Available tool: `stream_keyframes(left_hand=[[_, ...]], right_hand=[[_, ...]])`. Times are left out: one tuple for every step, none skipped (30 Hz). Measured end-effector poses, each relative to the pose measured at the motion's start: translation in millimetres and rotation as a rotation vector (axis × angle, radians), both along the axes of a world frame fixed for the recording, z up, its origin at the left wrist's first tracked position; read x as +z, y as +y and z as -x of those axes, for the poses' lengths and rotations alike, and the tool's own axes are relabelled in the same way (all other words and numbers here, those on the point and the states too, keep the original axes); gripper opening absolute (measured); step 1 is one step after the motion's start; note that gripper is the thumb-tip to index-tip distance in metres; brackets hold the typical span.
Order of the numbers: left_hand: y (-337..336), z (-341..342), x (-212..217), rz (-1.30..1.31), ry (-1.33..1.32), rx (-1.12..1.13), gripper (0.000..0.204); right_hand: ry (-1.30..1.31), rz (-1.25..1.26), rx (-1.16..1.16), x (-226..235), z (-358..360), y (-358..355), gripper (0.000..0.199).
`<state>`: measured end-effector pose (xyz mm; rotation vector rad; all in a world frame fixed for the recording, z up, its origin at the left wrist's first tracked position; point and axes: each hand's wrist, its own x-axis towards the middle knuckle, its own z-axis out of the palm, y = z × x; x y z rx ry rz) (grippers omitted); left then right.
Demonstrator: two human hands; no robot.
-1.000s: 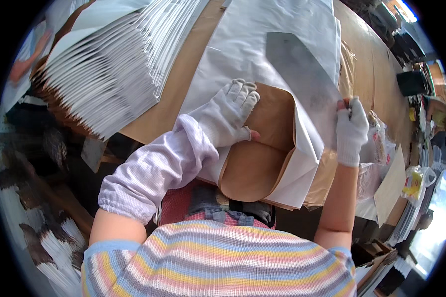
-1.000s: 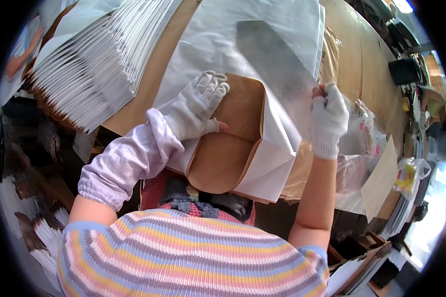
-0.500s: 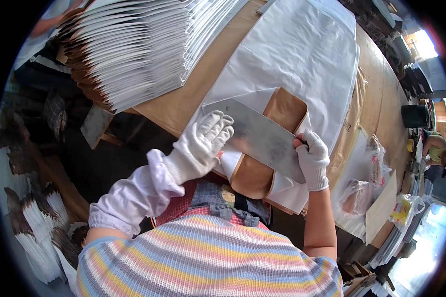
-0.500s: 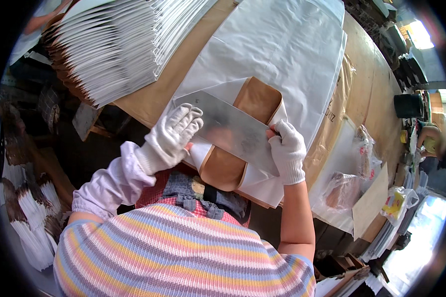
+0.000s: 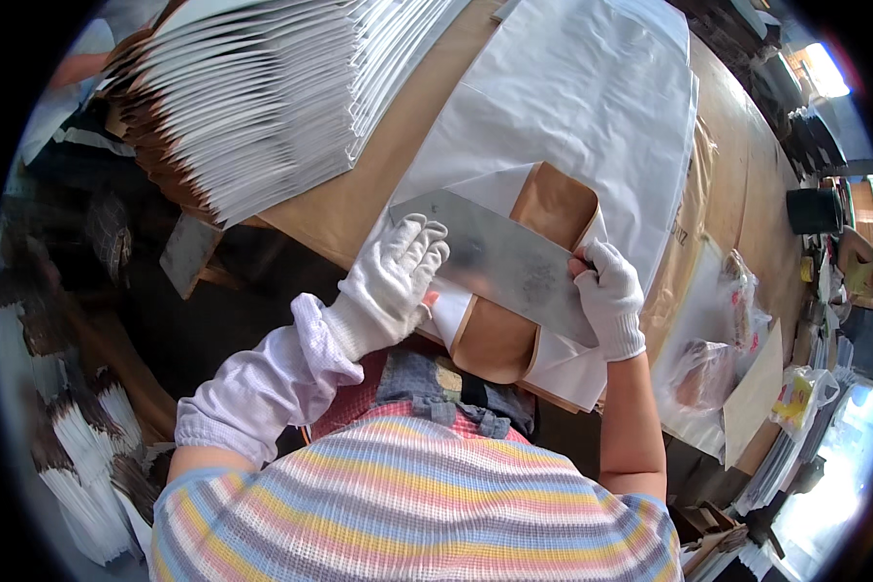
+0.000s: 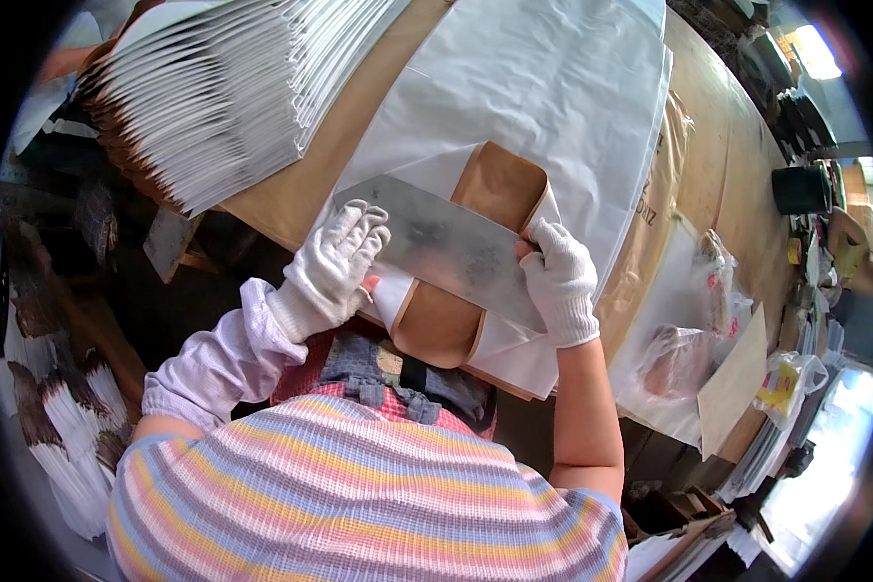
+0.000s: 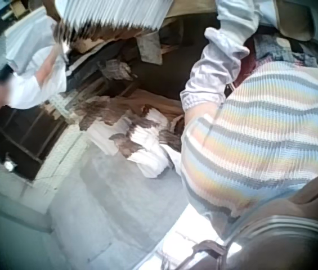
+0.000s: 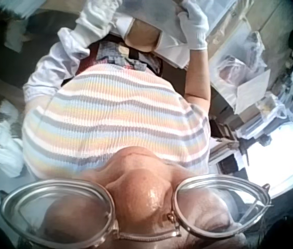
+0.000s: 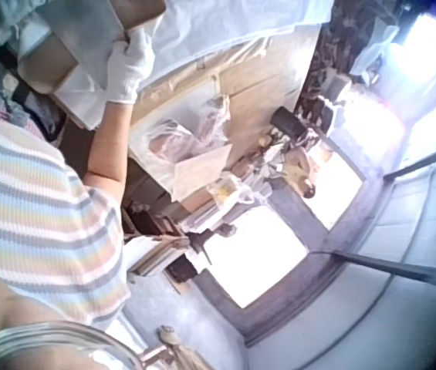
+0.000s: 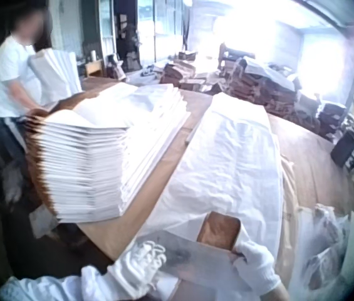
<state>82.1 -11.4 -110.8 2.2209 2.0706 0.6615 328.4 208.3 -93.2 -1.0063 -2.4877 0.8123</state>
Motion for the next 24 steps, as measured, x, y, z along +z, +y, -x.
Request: stream_keyframes(left_hand=[[-0.3,0.0,-2.6,0.01,-0.002,-0.003,0.061],[-0.3,0.7,-3.0,0.02,-0.003,-0.009,0.062],[3.4,-1.3,-0.1,0.041,-0.005,-0.01,0.063],[7.2,-2.4,5.3,0.062,-0.007,-0.015,0.063],[9.8,-3.8,8.3,0.084,-0.008,-0.026,0.064],[-0.4,-3.7,-9.7,0.042,0.125,-0.004,0.063],[4.5,2.4,-7.0,-0.009,0.059,-0.088,0.064],[-0.9,1.0,-10.7,-0.003,0.133,-0.044,0.064],[3.4,1.7,-6.3,0.024,0.036,-0.071,0.063],[0.7,-1.6,1.8,0.087,0.058,-0.034,0.06],[0.1,-4.5,2.1,0.108,0.068,-0.019,0.059],[1.5,-7.0,8.3,0.139,0.089,-0.021,0.06],[3.2,-9.9,12.6,0.169,0.11,-0.018,0.06],[3.2,-12.3,8.5,0.161,0.136,-0.042,0.06],[3.0,-12.3,9.5,0.177,0.151,-0.045,0.06],[2.6,-12.5,11.1,0.192,0.166,-0.044,0.06],[3.0,-12.7,12.7,0.208,0.18,-0.04,0.059],[5.2,-15.2,17.3,0.174,0.188,-0.043,0.059],[7.3,-16.7,22.7,0.177,0.169,-0.062,0.061],[11.2,-16.9,29.4,0.179,0.149,-0.079,0.062],[14.4,-16.5,33.9,0.189,0.13,-0.095,0.063],[17.5,-12.3,35.2,0.214,0.095,-0.136,0.065],[21.0,-8.0,34.2,0.238,0.058,-0.177,0.067],[23.7,-6.5,38.4,0.25,0.125,-0.212,0.069]], right_hand=[[0.001,0.006,-0.004,0.4,0.0,-0.5,0.01],[0.006,-0.012,0.011,0.8,1.1,0.0,0.009],[0.002,-0.029,0.006,0.8,-4.1,1.0,0.01],[-0.003,-0.045,-0.003,0.1,-9.5,2.5,0.01],[-0.001,-0.14,0.032,-3.5,-8.0,0.6,0.014],[-0.01,-0.251,0.046,-6.3,-5.2,0.5,0.017],[-0.203,-0.181,0.076,-9.8,-7.7,-0.9,0.023],[-0.184,-0.604,0.116,-25.0,-5.1,-12.5,0.024],[-0.099,-0.732,0.056,-35.6,-4.9,-22.2,0.035],[-0.069,-0.543,0.184,-15.8,-3.7,-33.1,0.053],[-0.196,-0.423,0.229,-6.0,-3.5,-43.8,0.068],[-0.193,-0.37,0.228,-6.8,-3.0,-42.1,0.076],[-0.187,-0.368,0.208,-10.1,-7.0,-43.0,0.076],[-0.181,-0.366,0.193,-14.9,-12.3,-44.3,0.077],[-0.163,-0.371,0.188,-16.0,-11.6,-44.2,0.077],[-0.168,-0.352,0.192,-14.9,-12.4,-44.0,0.078],[-0.15,-0.358,0.186,-12.7,-13.1,-43.6,0.077],[-0.134,-0.36,0.183,-12.9,-12.6,-45.2,0.077],[-0.118,-0.363,0.183,-12.7,-12.2,-46.4,0.076],[-0.085,-0.358,0.182,-11.2,-12.6,-44.8,0.075],[-0.05,-0.345,0.183,-10.8,-13.3,-44.0,0.073],[-0.002,-0.337,0.205,-7.9,-9.0,-41.4,0.072],[0.104,-0.287,0.185,-9.2,-10.0,-41.2,0.05],[0.16,-0.199,0.195,-12.6,-12.6,-36.1,0.041]])
